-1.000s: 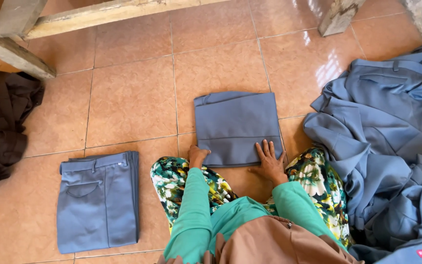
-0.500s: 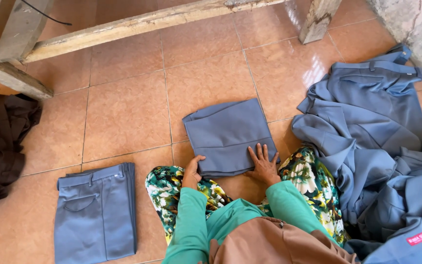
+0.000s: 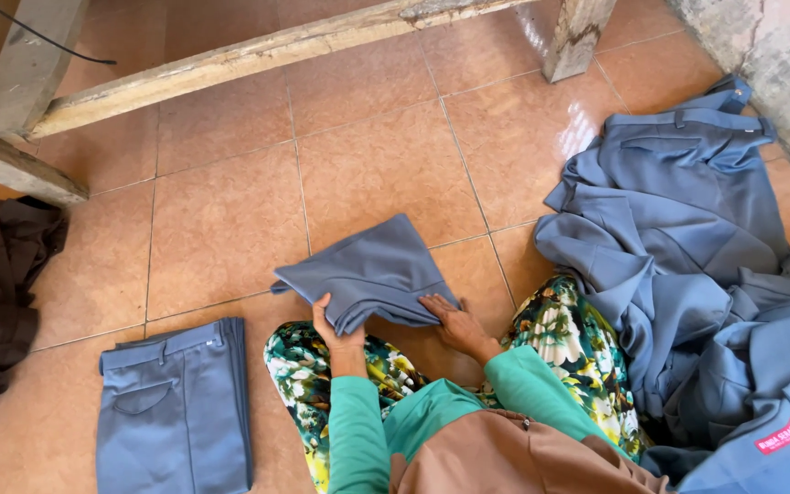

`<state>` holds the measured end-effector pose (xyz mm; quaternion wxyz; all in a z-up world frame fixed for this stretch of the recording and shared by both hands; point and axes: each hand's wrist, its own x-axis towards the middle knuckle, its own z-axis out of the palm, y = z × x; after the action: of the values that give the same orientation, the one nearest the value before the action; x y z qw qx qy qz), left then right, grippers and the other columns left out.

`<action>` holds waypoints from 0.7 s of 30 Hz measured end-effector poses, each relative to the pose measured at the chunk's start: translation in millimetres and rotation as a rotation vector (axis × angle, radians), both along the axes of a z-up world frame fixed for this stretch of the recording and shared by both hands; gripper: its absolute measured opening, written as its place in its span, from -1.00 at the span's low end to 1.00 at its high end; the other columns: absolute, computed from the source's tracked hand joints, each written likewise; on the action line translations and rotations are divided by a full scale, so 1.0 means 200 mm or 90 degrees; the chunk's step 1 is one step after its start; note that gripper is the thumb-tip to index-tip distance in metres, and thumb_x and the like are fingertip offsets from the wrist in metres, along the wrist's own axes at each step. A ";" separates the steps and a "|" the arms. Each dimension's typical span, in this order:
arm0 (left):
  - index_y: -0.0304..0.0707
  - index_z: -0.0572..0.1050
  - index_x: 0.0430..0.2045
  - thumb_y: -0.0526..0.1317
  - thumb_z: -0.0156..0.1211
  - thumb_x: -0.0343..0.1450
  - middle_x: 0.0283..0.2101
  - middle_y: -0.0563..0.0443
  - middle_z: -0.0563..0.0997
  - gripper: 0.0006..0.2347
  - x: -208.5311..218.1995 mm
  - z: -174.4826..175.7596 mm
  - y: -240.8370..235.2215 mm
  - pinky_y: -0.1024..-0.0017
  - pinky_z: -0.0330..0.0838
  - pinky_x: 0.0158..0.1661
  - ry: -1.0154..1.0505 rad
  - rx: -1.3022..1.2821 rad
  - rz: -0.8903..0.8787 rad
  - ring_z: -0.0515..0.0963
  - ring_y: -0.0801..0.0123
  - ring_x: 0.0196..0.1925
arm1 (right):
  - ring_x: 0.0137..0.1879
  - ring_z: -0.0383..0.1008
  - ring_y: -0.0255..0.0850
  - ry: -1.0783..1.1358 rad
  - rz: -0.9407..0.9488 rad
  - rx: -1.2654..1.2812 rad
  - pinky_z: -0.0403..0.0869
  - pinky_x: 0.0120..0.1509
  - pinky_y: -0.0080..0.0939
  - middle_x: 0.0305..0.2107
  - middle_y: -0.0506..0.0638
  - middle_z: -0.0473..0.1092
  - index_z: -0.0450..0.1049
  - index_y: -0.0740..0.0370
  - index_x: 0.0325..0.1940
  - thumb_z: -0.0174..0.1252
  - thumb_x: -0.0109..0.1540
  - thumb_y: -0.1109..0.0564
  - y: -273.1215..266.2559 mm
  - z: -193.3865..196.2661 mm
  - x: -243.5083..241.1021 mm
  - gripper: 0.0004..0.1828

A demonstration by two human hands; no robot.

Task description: The person sits on a tiled floor and folds several pairs of grey trousers by hand. They smooth each pair, fold the legs together, and then fold the garment into a compact rectangle before stacking it with the others.

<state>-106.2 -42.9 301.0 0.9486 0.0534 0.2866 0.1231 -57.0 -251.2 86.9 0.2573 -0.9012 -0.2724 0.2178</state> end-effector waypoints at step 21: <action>-0.51 -0.08 0.39 0.44 0.20 0.37 0.23 -0.72 0.30 0.02 0.02 -0.94 -0.23 -0.16 0.54 0.02 0.264 0.487 -0.704 0.48 -0.46 0.18 | 0.60 -0.17 0.24 0.788 -0.641 0.678 0.17 0.52 0.27 0.54 0.31 -0.26 -0.20 0.24 0.59 0.25 0.29 0.04 0.02 0.13 0.10 -0.04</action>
<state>-102.9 -88.2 112.3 0.7126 0.5437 0.3286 -0.2977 -36.8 -246.6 112.8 0.7949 -0.4027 0.2678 0.3664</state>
